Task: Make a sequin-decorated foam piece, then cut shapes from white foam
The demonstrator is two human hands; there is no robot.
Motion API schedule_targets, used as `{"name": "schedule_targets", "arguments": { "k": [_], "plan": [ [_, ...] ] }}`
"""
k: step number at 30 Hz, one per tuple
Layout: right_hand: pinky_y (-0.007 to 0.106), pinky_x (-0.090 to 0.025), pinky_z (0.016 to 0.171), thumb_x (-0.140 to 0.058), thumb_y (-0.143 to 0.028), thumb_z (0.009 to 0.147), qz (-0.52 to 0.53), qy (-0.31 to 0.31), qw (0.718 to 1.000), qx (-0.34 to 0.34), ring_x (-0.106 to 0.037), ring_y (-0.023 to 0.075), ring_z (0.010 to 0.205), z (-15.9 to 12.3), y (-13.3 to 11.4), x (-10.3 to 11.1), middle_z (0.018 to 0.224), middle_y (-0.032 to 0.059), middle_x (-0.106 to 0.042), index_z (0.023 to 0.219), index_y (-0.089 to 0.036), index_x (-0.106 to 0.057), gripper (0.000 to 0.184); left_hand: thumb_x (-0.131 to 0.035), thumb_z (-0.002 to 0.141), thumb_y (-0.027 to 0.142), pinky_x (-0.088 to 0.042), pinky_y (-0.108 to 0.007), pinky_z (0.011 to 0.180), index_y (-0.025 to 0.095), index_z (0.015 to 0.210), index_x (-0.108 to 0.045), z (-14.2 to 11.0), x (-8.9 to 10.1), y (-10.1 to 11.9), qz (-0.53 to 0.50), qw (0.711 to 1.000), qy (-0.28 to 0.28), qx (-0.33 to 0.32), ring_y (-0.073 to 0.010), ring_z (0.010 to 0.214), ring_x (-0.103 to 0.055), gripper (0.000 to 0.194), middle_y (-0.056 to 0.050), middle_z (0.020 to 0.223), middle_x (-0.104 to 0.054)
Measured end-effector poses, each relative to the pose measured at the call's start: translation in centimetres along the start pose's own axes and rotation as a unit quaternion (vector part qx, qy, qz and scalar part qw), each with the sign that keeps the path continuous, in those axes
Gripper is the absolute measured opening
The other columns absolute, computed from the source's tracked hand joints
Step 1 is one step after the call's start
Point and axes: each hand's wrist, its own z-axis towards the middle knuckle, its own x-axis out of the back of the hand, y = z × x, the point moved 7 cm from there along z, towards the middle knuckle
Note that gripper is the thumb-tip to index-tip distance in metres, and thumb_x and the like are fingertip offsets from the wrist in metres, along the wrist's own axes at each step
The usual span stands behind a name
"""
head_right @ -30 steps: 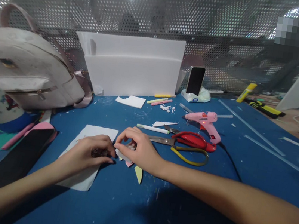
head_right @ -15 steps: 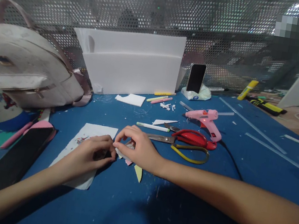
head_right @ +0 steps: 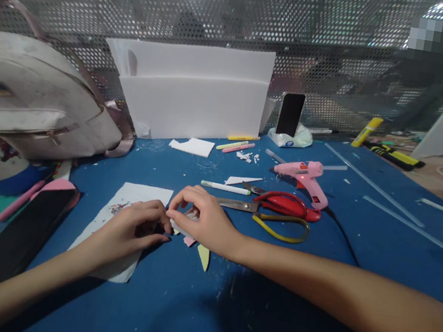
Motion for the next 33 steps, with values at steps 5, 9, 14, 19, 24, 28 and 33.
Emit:
{"name": "schedule_targets", "arguments": {
  "k": [5, 9, 14, 19, 24, 28, 33],
  "plan": [
    [0.027, -0.041, 0.072, -0.054, -0.021, 0.090, -0.001, -0.003, 1.000, -0.003, -0.050, 0.0155, 0.085, 0.0, 0.0, 0.0, 0.086, 0.0021, -0.059, 0.081, -0.019, -0.058, 0.010, -0.061, 0.081, 0.007, -0.043, -0.029, 0.070, 0.021, 0.080, -0.067, 0.0, -0.3, 0.1, -0.005, 1.000, -0.003, -0.012, -0.0166, 0.078, -0.058, 0.015, -0.001, 0.086, -0.062],
    [0.027, -0.041, 0.072, -0.055, -0.020, 0.089, 0.005, 0.002, 1.000, -0.001, -0.050, 0.0153, 0.086, 0.0, 0.0, 0.0, 0.085, 0.0017, -0.059, 0.081, -0.019, -0.058, 0.008, -0.060, 0.081, 0.006, -0.044, -0.030, 0.073, 0.021, 0.078, -0.066, 0.1, -0.2, 0.4, -0.002, 1.000, 0.005, -0.022, -0.0169, 0.080, -0.059, 0.016, -0.001, 0.084, -0.063],
    [0.027, -0.040, 0.074, -0.055, -0.021, 0.090, 0.009, 0.009, 1.000, 0.001, -0.050, 0.0143, 0.085, 0.0, 0.0, 0.2, 0.085, 0.0006, -0.059, 0.082, -0.019, -0.057, 0.008, -0.056, 0.087, 0.015, -0.044, -0.024, 0.059, 0.019, 0.082, -0.062, -0.5, 2.3, 0.1, -0.071, 0.991, 0.111, 0.025, -0.0131, 0.066, -0.057, 0.009, -0.001, 0.079, -0.063],
    [0.026, -0.042, 0.071, -0.053, -0.021, 0.091, 0.018, -0.001, 1.000, -0.003, -0.050, 0.0144, 0.085, -0.2, 0.0, 0.1, 0.086, 0.0011, -0.058, 0.086, -0.020, -0.057, 0.007, -0.063, 0.084, 0.019, -0.047, -0.023, 0.056, 0.018, 0.081, -0.060, -2.2, 3.8, -1.4, -0.164, 0.956, 0.229, 0.079, -0.0126, 0.066, -0.060, 0.004, -0.002, 0.080, -0.064],
    [0.025, -0.043, 0.067, -0.050, -0.023, 0.092, 0.017, -0.035, 0.999, -0.017, -0.050, 0.0120, 0.075, -0.4, 0.1, -0.4, 0.088, 0.0010, -0.052, 0.085, -0.020, -0.052, 0.008, -0.065, 0.082, 0.012, -0.051, -0.024, 0.067, 0.020, 0.080, -0.062, -2.8, 2.4, -1.2, -0.149, 0.962, 0.222, 0.047, -0.0135, 0.075, -0.063, 0.009, 0.000, 0.079, -0.065],
    [0.029, -0.040, 0.076, -0.049, -0.017, 0.091, -0.041, -0.059, 0.995, 0.066, -0.046, 0.0149, 0.083, -0.4, -1.2, -0.8, 0.083, 0.0008, -0.054, 0.082, -0.019, -0.049, 0.009, -0.065, 0.082, 0.010, -0.051, -0.023, 0.067, 0.021, 0.086, -0.063, -2.7, 2.1, -0.4, -0.143, 0.968, 0.205, 0.013, -0.0124, 0.074, -0.063, 0.012, 0.001, 0.080, -0.065],
    [0.030, -0.038, 0.077, -0.051, -0.016, 0.089, -0.076, -0.090, 0.986, 0.115, -0.043, 0.0152, 0.083, -0.6, -1.9, -1.4, 0.085, 0.0020, -0.054, 0.083, -0.017, -0.050, 0.007, -0.067, 0.081, 0.008, -0.050, -0.019, 0.065, 0.021, 0.087, -0.063, -2.7, 2.2, -0.4, -0.146, 0.968, 0.204, 0.015, -0.0101, 0.073, -0.063, 0.016, 0.002, 0.081, -0.065]
  ]
}}
